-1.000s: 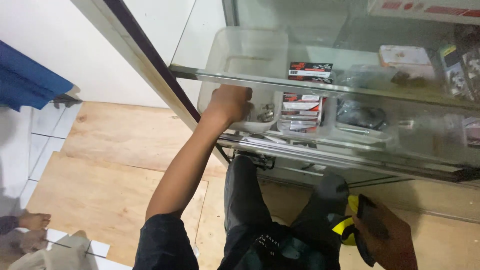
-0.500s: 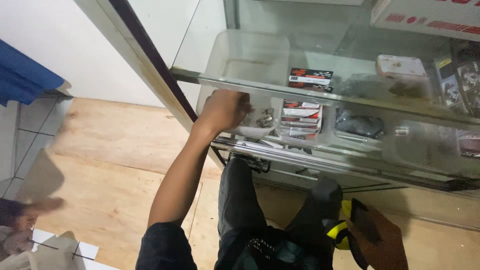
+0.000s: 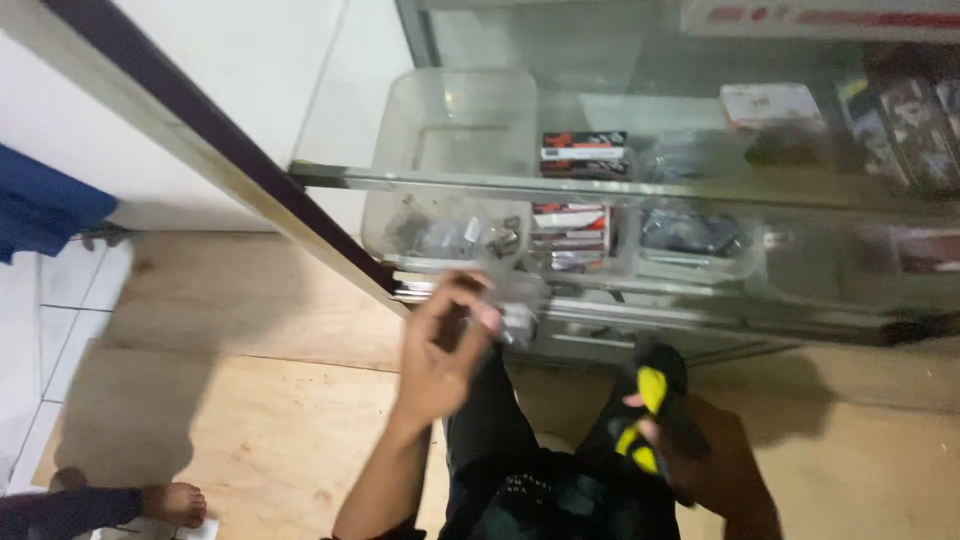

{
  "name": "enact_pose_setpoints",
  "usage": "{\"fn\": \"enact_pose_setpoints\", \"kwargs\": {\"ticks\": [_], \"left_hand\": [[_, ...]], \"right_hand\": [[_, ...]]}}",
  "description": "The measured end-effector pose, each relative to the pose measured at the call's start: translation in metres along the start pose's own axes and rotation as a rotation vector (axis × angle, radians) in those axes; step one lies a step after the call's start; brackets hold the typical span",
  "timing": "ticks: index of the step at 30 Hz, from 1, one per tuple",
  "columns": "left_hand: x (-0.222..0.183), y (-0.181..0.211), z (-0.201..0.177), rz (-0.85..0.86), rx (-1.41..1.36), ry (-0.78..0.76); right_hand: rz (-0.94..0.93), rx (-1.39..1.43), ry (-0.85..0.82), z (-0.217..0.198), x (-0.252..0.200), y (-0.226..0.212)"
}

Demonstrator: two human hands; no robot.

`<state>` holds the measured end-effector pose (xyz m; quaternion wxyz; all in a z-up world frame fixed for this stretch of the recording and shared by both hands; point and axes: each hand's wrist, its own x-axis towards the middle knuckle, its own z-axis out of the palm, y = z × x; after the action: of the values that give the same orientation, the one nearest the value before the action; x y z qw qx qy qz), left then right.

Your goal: The person removes small plastic bags containing parts from a bin inside a glass cabinet, scans the barcode on each bag using a handheld scanner, and then places the bags back into the cabinet.

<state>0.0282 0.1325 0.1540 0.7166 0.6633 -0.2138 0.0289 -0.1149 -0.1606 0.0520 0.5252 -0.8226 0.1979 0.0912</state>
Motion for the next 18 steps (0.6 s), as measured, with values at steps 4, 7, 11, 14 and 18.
{"fn": "enact_pose_setpoints", "kwargs": {"ticks": [4, 7, 11, 14, 18], "left_hand": [[-0.031, -0.040, 0.042, -0.203, -0.414, -0.201], [-0.046, -0.057, 0.063, -0.350, -0.669, -0.173], [-0.044, -0.058, 0.076, -0.367, -1.049, -0.109], [-0.053, -0.067, 0.089, -0.397, -1.070, -0.073], [-0.049, -0.066, 0.096, -0.526, -0.978, -0.010]], "right_hand": [[-0.355, -0.025, 0.007, 0.028, -0.010, -0.058], [-0.318, -0.119, 0.035, 0.051, -0.013, -0.084], [-0.631, -0.101, 0.203, 0.069, -0.001, -0.079], [-0.638, -0.199, 0.223, 0.064, 0.001, -0.083], [-0.791, -0.368, 0.326, 0.066, 0.012, -0.069]]}}
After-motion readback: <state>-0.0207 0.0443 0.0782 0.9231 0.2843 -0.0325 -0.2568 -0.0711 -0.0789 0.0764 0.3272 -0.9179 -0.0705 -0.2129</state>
